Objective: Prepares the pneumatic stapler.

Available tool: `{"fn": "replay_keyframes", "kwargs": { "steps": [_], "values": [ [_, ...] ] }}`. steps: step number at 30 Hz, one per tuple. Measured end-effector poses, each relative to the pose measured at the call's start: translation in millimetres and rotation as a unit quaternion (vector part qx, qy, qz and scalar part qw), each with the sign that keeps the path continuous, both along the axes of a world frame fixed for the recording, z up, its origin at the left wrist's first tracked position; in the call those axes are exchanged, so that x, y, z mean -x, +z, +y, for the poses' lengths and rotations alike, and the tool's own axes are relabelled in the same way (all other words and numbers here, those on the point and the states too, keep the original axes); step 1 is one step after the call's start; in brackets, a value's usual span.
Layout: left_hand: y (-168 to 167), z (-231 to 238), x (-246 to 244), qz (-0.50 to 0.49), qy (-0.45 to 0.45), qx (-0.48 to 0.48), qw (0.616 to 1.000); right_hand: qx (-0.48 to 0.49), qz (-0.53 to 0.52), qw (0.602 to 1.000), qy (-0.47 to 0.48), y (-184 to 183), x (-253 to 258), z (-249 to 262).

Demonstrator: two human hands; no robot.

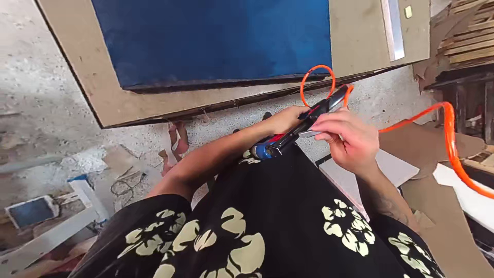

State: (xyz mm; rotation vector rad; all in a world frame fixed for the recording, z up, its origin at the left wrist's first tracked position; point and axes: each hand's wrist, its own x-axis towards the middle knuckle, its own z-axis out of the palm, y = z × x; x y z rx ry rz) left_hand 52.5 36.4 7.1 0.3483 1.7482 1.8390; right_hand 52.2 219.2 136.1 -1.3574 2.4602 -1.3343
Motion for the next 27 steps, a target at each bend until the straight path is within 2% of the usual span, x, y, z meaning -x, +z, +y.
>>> {"fn": "replay_keyframes", "kwargs": {
  "steps": [5,12,15,18,21,23,25,27],
  "values": [
    [-3,8,4,0.098,-0.019,-0.016,0.995,0.035,0.025,0.998,0.045,-21,-14,-18],
    [-3,8,5,0.098,-0.037,-0.018,0.994,0.031,0.038,0.997,0.054,-35,-29,-27],
    [-2,9,5,0.096,-0.036,-0.016,0.995,0.023,0.081,0.995,0.057,-34,-28,-26],
    [-1,10,5,0.087,-0.038,-0.024,0.995,-0.028,0.148,0.984,0.091,-22,-21,-20],
    [-3,12,7,0.075,-0.047,-0.018,0.996,-0.137,0.184,0.966,0.117,9,-16,-17],
    [-8,13,5,0.069,-0.042,-0.024,0.996,-0.173,0.093,0.977,0.089,23,-15,-17],
    [-7,12,0,0.048,-0.031,-0.022,0.998,-0.151,-0.114,0.981,0.041,29,-9,-12],
    [0,8,-4,0.015,-0.02,0.006,1.0,-0.101,-0.348,0.932,0.004,26,-4,-2]
  ]
}}
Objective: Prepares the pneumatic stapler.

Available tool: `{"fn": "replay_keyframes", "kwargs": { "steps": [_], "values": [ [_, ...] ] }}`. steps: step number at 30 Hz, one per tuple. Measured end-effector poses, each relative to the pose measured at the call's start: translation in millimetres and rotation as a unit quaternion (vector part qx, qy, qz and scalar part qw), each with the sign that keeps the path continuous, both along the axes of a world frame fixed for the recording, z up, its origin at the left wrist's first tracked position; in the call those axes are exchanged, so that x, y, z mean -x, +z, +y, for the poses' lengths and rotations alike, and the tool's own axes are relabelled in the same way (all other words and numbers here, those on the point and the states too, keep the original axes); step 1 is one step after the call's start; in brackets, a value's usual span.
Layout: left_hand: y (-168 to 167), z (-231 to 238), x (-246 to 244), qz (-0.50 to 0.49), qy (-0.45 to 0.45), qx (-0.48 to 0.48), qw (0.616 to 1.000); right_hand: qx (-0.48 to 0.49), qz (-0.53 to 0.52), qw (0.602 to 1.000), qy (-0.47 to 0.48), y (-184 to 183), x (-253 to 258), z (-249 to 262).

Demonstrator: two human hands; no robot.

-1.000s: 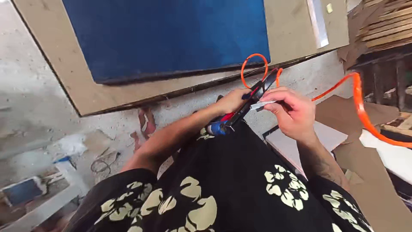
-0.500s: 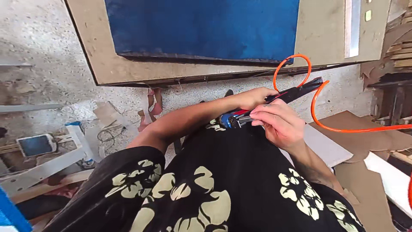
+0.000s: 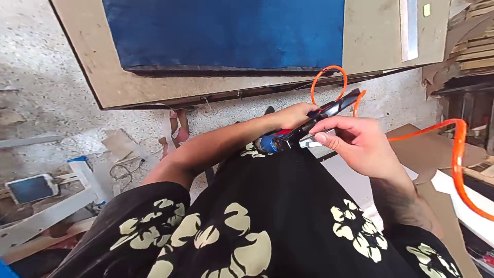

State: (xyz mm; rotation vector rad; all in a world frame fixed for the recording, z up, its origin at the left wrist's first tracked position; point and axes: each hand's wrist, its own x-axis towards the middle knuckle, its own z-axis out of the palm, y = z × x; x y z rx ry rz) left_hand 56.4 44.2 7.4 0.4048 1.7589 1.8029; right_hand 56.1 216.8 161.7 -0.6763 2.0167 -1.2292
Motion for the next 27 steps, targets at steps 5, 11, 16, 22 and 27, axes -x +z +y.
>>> {"fn": "replay_keyframes", "kwargs": {
  "steps": [5,11,16,22,27],
  "values": [
    [-24,1,7,0.006,0.004,-0.013,1.0,0.185,-0.414,0.887,-0.084,-33,-12,14],
    [-28,0,4,-0.005,0.02,-0.019,1.0,0.263,-0.406,0.871,-0.088,-61,-26,10],
    [-26,1,4,-0.033,0.008,-0.015,0.999,0.353,-0.426,0.831,-0.066,-71,-23,11],
    [-10,-9,-14,-0.067,0.004,-0.021,0.998,0.369,-0.454,0.804,-0.105,-84,-34,5],
    [-7,-5,-2,-0.065,-0.001,0.024,0.998,0.255,-0.285,0.916,-0.117,-66,-28,22]
  ]
}}
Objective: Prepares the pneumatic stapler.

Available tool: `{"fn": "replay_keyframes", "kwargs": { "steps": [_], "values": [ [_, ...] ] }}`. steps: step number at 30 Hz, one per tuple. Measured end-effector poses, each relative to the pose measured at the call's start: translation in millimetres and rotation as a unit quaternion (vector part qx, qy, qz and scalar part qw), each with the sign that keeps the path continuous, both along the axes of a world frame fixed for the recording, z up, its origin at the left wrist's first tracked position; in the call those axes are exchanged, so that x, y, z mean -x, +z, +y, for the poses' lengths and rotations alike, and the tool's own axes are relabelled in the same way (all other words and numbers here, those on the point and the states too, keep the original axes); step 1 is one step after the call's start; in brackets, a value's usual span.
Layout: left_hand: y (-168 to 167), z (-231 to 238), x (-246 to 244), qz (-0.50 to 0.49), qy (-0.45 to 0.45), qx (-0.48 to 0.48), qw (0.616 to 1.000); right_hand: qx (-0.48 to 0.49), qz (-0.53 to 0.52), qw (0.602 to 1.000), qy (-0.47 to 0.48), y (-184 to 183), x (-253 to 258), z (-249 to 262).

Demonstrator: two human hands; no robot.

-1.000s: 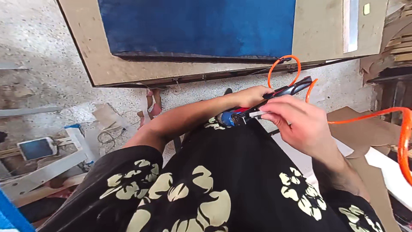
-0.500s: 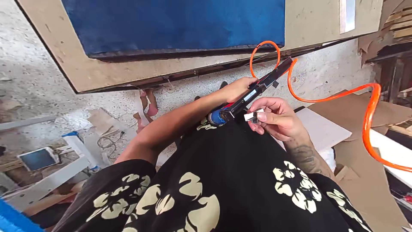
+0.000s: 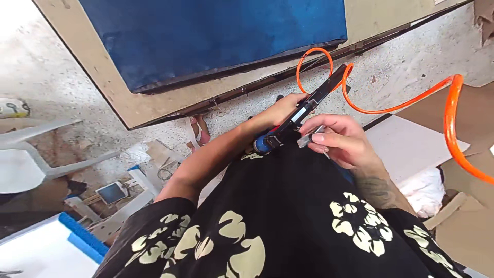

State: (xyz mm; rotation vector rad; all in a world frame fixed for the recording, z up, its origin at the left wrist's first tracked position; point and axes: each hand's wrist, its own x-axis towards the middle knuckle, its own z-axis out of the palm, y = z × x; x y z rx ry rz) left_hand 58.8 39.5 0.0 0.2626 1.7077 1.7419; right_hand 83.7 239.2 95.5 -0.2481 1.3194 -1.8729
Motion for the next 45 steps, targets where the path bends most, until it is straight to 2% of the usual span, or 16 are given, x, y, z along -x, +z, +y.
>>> {"fn": "replay_keyframes", "kwargs": {
  "steps": [2,5,8,13,17,20,22,26,30,34,39,45],
  "values": [
    [-19,8,6,0.031,-0.006,0.011,0.999,-0.15,0.149,0.977,-0.001,20,4,3],
    [-20,16,8,0.026,-0.008,0.006,1.0,-0.321,0.337,0.884,0.048,46,8,-7],
    [-15,22,11,0.041,-0.01,0.004,0.999,-0.373,0.426,0.819,0.087,57,10,-26],
    [-11,28,20,0.055,0.025,-0.026,0.998,-0.393,0.465,0.784,0.123,68,1,-53],
    [5,26,26,0.122,0.077,-0.062,0.988,-0.407,0.455,0.783,0.117,77,-13,-70],
    [19,18,24,0.18,0.11,-0.07,0.975,-0.396,0.443,0.803,0.04,73,-24,-74],
    [29,10,21,0.179,0.132,-0.054,0.974,-0.375,0.424,0.824,-0.007,66,-27,-71],
    [21,4,24,0.179,0.165,-0.039,0.969,-0.311,0.367,0.873,-0.08,55,-27,-68],
    [17,-3,22,0.159,0.176,-0.019,0.971,-0.287,0.361,0.878,-0.125,47,-26,-70],
    [13,-9,21,0.154,0.188,-0.008,0.97,-0.31,0.373,0.868,-0.104,43,-24,-70],
    [13,-16,18,0.149,0.181,0.017,0.972,-0.322,0.346,0.879,-0.065,45,-15,-70],
    [13,-16,20,0.172,0.14,0.01,0.975,-0.311,0.405,0.859,0.035,53,-1,-70]
  ]
}}
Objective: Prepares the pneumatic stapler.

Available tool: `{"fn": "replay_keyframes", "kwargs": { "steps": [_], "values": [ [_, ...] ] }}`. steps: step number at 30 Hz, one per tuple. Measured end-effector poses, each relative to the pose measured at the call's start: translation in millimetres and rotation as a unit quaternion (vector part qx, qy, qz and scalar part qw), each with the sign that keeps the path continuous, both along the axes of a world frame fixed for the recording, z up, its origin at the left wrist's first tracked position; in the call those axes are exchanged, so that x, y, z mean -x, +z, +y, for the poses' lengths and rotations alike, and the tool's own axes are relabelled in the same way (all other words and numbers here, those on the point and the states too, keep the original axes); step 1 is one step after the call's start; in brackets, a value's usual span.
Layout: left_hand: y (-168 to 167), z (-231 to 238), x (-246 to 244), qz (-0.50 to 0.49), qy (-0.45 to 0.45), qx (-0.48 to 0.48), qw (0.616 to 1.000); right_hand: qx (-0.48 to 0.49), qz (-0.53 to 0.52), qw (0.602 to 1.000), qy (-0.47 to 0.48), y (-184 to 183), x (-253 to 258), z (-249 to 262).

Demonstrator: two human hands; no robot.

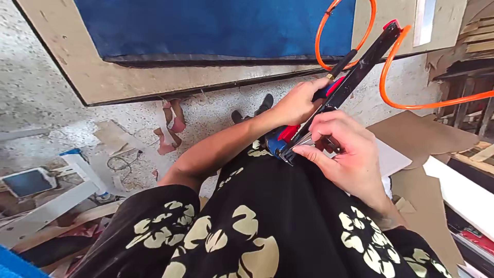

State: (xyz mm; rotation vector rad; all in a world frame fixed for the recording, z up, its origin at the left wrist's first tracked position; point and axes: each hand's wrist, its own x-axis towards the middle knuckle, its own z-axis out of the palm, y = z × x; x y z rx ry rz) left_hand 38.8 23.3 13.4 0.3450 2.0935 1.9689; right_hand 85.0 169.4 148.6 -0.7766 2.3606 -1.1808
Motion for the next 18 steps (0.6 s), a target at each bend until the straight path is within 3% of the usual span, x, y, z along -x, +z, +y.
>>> {"fn": "replay_keyframes", "kwargs": {
  "steps": [6,9,14,18],
  "values": [
    [3,-1,2,0.012,-0.019,-0.046,0.999,0.045,-0.017,0.998,-0.03,-2,-6,-2],
    [6,-3,5,-0.012,-0.014,0.0,1.0,0.051,0.009,0.996,-0.074,-5,-13,-4],
    [-9,-9,6,-0.133,-0.024,0.112,0.984,0.085,-0.023,0.984,-0.158,-19,-9,5],
    [-43,-7,-1,-0.243,-0.023,0.112,0.963,0.086,-0.107,0.969,-0.205,-42,-1,13]
  ]
}}
